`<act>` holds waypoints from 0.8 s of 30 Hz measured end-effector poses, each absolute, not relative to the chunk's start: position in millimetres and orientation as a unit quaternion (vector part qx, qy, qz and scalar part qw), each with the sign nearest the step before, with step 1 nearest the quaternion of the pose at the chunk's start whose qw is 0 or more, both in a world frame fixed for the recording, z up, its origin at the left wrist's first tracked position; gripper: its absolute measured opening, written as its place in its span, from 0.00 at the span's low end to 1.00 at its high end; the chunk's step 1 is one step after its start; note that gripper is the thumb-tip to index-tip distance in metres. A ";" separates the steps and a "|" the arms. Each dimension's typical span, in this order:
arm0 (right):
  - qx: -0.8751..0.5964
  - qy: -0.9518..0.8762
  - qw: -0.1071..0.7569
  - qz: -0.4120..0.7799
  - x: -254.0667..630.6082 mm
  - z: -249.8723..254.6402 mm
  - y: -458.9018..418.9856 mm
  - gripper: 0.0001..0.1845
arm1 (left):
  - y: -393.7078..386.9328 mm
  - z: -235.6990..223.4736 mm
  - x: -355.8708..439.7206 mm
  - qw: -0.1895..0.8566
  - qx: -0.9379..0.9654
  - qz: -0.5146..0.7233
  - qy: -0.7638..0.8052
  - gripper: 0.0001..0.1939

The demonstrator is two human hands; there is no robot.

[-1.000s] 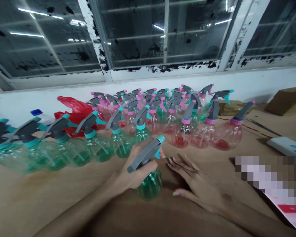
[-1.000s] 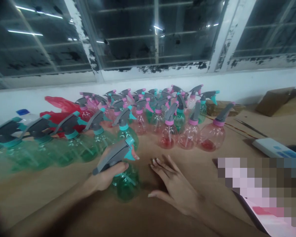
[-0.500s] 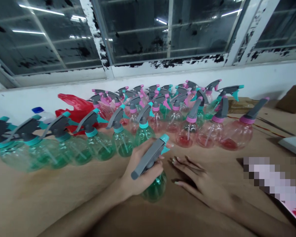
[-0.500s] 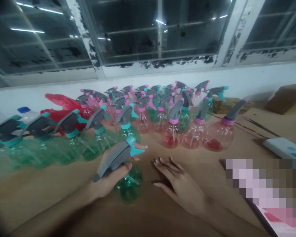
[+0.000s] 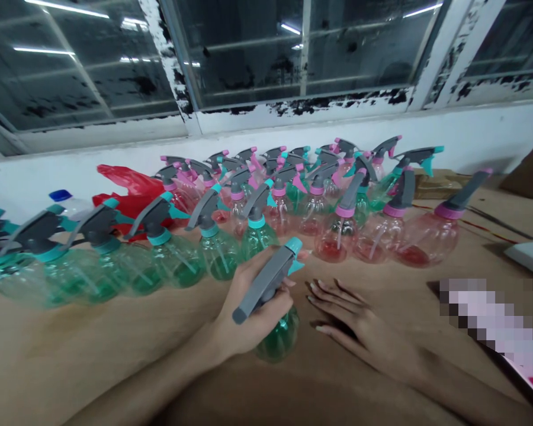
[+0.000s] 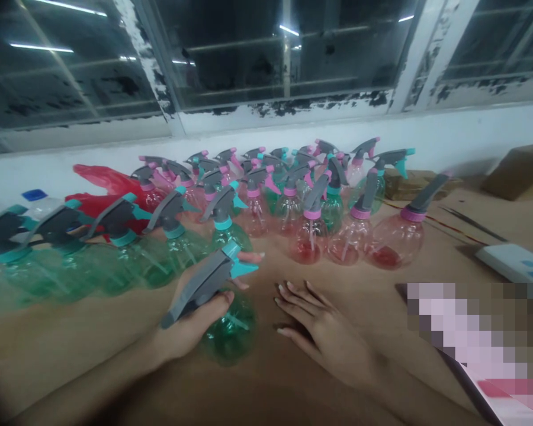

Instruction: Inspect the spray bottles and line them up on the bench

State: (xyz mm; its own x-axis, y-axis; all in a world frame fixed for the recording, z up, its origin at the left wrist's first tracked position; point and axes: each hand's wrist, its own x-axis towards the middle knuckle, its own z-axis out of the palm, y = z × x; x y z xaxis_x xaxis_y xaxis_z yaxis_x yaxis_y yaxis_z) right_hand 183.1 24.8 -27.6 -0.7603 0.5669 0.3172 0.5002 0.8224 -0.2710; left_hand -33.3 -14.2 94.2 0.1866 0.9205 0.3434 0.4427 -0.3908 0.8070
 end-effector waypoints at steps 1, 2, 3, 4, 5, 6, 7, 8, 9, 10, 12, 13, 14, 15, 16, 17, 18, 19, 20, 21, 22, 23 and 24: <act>-0.286 -0.934 0.193 0.087 183.0 -26.7 24.5 0.27 | -14.3 93.9 -33.4 0.282 0.716 0.427 0.475 0.20; -0.287 -0.934 0.192 0.089 182.8 -25.8 24.2 0.27 | -14.4 93.6 -33.4 0.284 0.716 0.426 0.475 0.20; -0.289 -0.934 0.192 0.089 182.8 -25.3 24.0 0.27 | -14.5 93.4 -33.3 0.284 0.716 0.426 0.475 0.20; -0.290 -0.933 0.193 0.089 182.8 -25.0 23.9 0.27 | -14.6 93.2 -33.2 0.285 0.716 0.426 0.474 0.20; -0.291 -0.933 0.193 0.087 182.9 -25.1 23.8 0.28 | -14.6 93.0 -33.2 0.288 0.716 0.427 0.472 0.20; -0.292 -0.933 0.194 0.084 183.0 -25.3 23.7 0.28 | -14.5 92.7 -33.1 0.291 0.716 0.427 0.470 0.21; -0.292 -0.932 0.197 0.083 183.1 -25.7 23.6 0.28 | -14.4 92.4 -33.1 0.294 0.715 0.428 0.469 0.21; -0.291 -0.932 0.200 0.082 183.2 -26.1 23.6 0.28 | -14.1 92.1 -33.1 0.297 0.713 0.427 0.469 0.21; -0.290 -0.932 0.203 0.082 183.3 -26.5 23.5 0.28 | -13.8 91.8 -33.2 0.299 0.711 0.426 0.472 0.22; -0.290 -0.931 0.207 0.083 183.4 -26.8 23.6 0.28 | -13.4 91.5 -33.4 0.301 0.711 0.424 0.474 0.22; -0.290 -0.930 0.210 0.084 183.6 -27.2 23.7 0.28 | -12.6 91.3 -33.8 0.298 0.711 0.426 0.473 0.21; -0.290 -0.930 0.208 0.086 183.6 -27.3 23.9 0.28 | -12.3 91.5 -34.0 0.297 0.711 0.426 0.473 0.20; -0.291 -0.931 0.205 0.087 183.7 -27.5 24.1 0.28 | -12.1 91.9 -34.3 0.296 0.712 0.426 0.474 0.19; -0.290 -0.931 0.201 0.089 183.7 -27.7 24.3 0.27 | -12.0 92.4 -34.6 0.295 0.712 0.424 0.476 0.18; -0.289 -0.933 0.197 0.090 183.8 -27.9 24.5 0.27 | -12.0 93.0 -34.8 0.295 0.712 0.420 0.479 0.18; -0.289 -0.933 0.193 0.089 183.8 -28.1 24.5 0.27 | -12.1 93.7 -35.2 0.296 0.713 0.415 0.482 0.17; -0.289 -0.934 0.190 0.086 183.7 -28.4 24.5 0.27 | -12.3 94.2 -35.5 0.295 0.715 0.410 0.483 0.16; -0.290 -0.935 0.189 0.082 183.6 -28.6 24.4 0.27 | -12.6 94.8 -35.9 0.292 0.718 0.409 0.481 0.15; -0.290 -0.935 0.190 0.079 183.4 -28.8 24.2 0.27 | -12.8 95.2 -36.3 0.287 0.721 0.411 0.479 0.13; -0.292 -0.934 0.193 0.077 183.3 -28.9 23.9 0.27 | -13.0 95.5 -36.7 0.285 0.723 0.411 0.477 0.12; -0.292 -0.933 0.197 0.077 183.1 -28.9 23.7 0.27 | -13.1 95.8 -37.1 0.287 0.725 0.410 0.473 0.11; -0.291 -0.932 0.201 0.079 182.9 -28.8 23.5 0.27 | -13.1 96.0 -37.6 0.293 0.728 0.408 0.467 0.11; -0.289 -0.932 0.205 0.082 182.8 -28.6 23.3 0.27 | -13.0 96.2 -38.1 0.300 0.731 0.403 0.462 0.11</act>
State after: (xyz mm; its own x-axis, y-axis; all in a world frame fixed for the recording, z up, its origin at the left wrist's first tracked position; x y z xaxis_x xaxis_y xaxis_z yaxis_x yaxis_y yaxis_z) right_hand 182.8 23.3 -28.6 -0.7491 0.5720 0.3342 0.5053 0.8195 -0.2702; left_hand -38.1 -13.0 96.2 0.2482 0.9170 0.3121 0.4330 -0.3933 0.8111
